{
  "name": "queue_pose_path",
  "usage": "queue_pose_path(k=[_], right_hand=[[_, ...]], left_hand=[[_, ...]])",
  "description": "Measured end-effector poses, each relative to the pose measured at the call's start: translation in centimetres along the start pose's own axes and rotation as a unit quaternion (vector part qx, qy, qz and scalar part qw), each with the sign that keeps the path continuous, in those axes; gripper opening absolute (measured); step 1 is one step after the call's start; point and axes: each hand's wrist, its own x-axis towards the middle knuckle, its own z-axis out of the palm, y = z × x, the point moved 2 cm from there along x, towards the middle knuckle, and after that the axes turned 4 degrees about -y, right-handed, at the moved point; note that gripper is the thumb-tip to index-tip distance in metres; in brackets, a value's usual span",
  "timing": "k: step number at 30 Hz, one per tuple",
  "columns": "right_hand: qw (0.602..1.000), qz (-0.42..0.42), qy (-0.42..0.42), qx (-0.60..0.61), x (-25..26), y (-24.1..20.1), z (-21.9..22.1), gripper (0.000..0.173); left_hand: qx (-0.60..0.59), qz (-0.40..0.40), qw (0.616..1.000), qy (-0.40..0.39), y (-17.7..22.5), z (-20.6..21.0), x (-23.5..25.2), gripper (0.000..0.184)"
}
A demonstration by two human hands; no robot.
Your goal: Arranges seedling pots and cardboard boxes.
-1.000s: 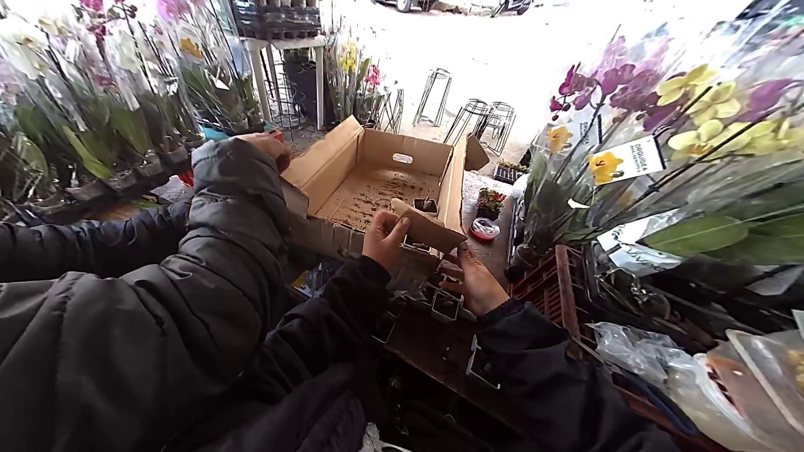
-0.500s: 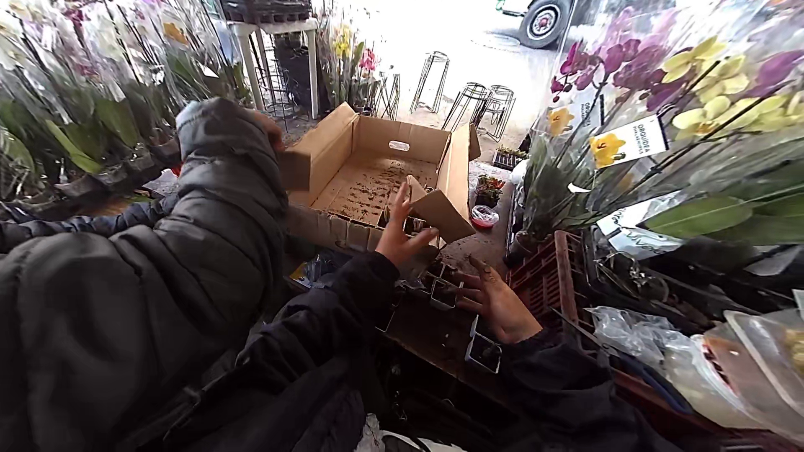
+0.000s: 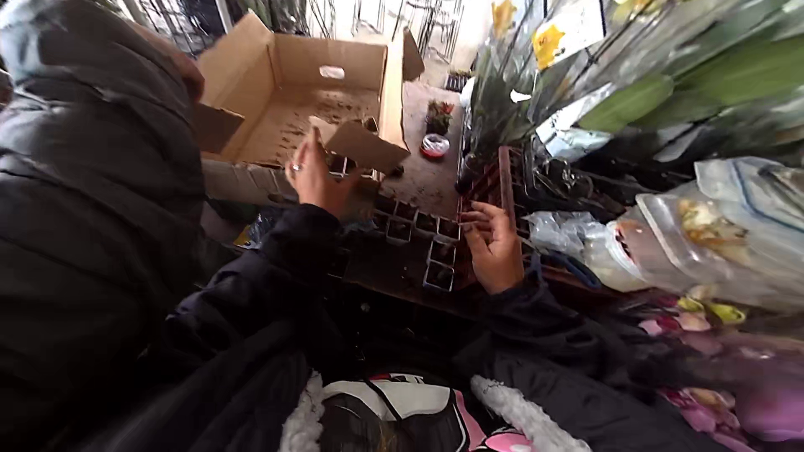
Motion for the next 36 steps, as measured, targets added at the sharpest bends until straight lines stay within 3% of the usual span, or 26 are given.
queue_pose_path(k=[3, 6, 9, 13, 17, 21, 24, 28, 30, 33, 36], right_hand=[[0.989, 0.053, -0.109, -0.085, -0.1, 1.9, 0.7, 0.038], [0.931, 0.127, -0.282, -0.196, -0.8, 6.2, 3.3, 0.064], [0.868, 0.183, -0.358, -0.291, -2.0, 8.8, 5.7, 0.087], [0.818, 0.173, -0.381, -0.395, -2.8, 10.1, 7.6, 0.088], [0.804, 0.154, -0.370, -0.440, -2.5, 11.2, 8.3, 0.088], [0.794, 0.145, -0.372, -0.458, -2.2, 11.4, 8.7, 0.070], [0.780, 0.141, -0.381, -0.476, -2.1, 10.9, 9.0, 0.062], [0.786, 0.155, -0.364, -0.475, -1.1, 8.9, 7.9, 0.070], [0.821, 0.176, -0.330, -0.431, -0.6, 6.4, 6.1, 0.070], [0.857, 0.208, -0.291, -0.371, -1.6, 3.1, 3.0, 0.054], [0.848, 0.260, -0.330, -0.323, -4.3, 3.6, 1.2, 0.039]], left_hand=[[-0.043, -0.024, 0.999, 0.014, -1.8, -1.4, 0.3, 0.103], [-0.081, -0.006, 0.996, 0.038, -3.1, -2.4, 0.5, 0.096], [-0.097, 0.020, 0.993, 0.069, -3.2, -2.9, 0.4, 0.087], [-0.099, 0.043, 0.991, 0.078, -3.5, -2.4, 0.1, 0.077], [-0.110, 0.045, 0.990, 0.080, -4.1, -2.6, 0.1, 0.072], [-0.126, 0.043, 0.984, 0.114, -5.6, -2.8, 0.4, 0.069], [-0.094, 0.139, 0.974, 0.154, -5.8, -3.1, 0.0, 0.059], [-0.073, 0.313, 0.932, 0.167, -0.5, -4.4, -3.3, 0.035], [-0.103, 0.365, 0.919, 0.105, 1.8, -3.3, -5.7, 0.027], [-0.118, 0.372, 0.914, -0.108, 3.4, 1.3, -8.2, 0.026], [-0.096, 0.223, 0.890, -0.386, 1.8, 8.2, -8.8, 0.025]])
